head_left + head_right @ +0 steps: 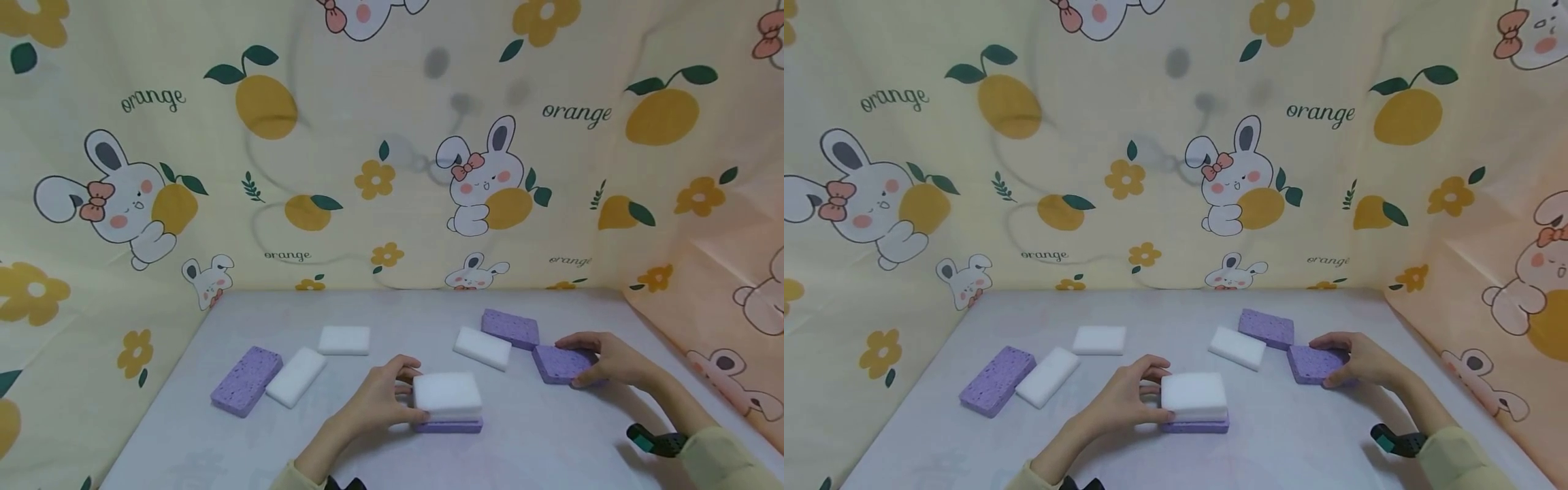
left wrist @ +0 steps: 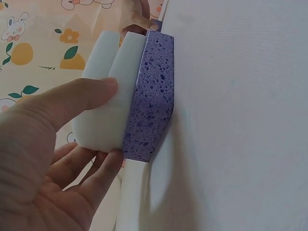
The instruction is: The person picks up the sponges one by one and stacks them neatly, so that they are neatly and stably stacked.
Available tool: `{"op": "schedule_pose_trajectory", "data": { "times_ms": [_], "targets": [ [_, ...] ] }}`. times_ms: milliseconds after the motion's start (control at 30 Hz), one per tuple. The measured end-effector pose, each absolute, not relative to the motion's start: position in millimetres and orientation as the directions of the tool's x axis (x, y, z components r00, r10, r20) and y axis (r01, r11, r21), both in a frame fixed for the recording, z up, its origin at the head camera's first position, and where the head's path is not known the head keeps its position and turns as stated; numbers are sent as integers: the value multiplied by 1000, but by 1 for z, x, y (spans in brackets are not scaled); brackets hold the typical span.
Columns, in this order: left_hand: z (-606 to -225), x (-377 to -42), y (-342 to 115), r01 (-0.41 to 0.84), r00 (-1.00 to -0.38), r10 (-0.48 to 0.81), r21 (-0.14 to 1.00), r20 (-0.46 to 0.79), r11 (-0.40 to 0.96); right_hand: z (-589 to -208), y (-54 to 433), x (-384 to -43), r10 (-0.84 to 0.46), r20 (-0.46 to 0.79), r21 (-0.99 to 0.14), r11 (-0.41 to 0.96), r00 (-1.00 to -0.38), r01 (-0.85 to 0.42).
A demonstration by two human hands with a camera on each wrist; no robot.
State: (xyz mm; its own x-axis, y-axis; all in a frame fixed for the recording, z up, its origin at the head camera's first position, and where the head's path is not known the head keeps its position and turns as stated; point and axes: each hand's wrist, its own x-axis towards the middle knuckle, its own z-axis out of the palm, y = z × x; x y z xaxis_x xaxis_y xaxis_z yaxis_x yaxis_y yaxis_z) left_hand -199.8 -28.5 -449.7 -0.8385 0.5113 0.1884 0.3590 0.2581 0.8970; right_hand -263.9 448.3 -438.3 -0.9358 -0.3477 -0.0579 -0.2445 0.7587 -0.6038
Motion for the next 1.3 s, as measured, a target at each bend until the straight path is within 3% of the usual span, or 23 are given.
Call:
{"op": "schedule_pose_trajectory", "data": {
  "times_ms": [600, 1100, 1300],
  "targets": [
    [-452, -197, -26, 344, -834, 520, 911, 185, 228, -440, 448, -257, -324, -100, -642, 743, -941, -188],
    [-452, -201, -28, 376, -827, 531, 885, 187, 275, -438, 443, -256, -329, -55, -580, 779, -943, -238],
    [-452, -202, -30, 374, -831, 524, 886, 188, 275, -438, 439, -259, -347, -45, -621, 745, -937, -246]
  ]
}}
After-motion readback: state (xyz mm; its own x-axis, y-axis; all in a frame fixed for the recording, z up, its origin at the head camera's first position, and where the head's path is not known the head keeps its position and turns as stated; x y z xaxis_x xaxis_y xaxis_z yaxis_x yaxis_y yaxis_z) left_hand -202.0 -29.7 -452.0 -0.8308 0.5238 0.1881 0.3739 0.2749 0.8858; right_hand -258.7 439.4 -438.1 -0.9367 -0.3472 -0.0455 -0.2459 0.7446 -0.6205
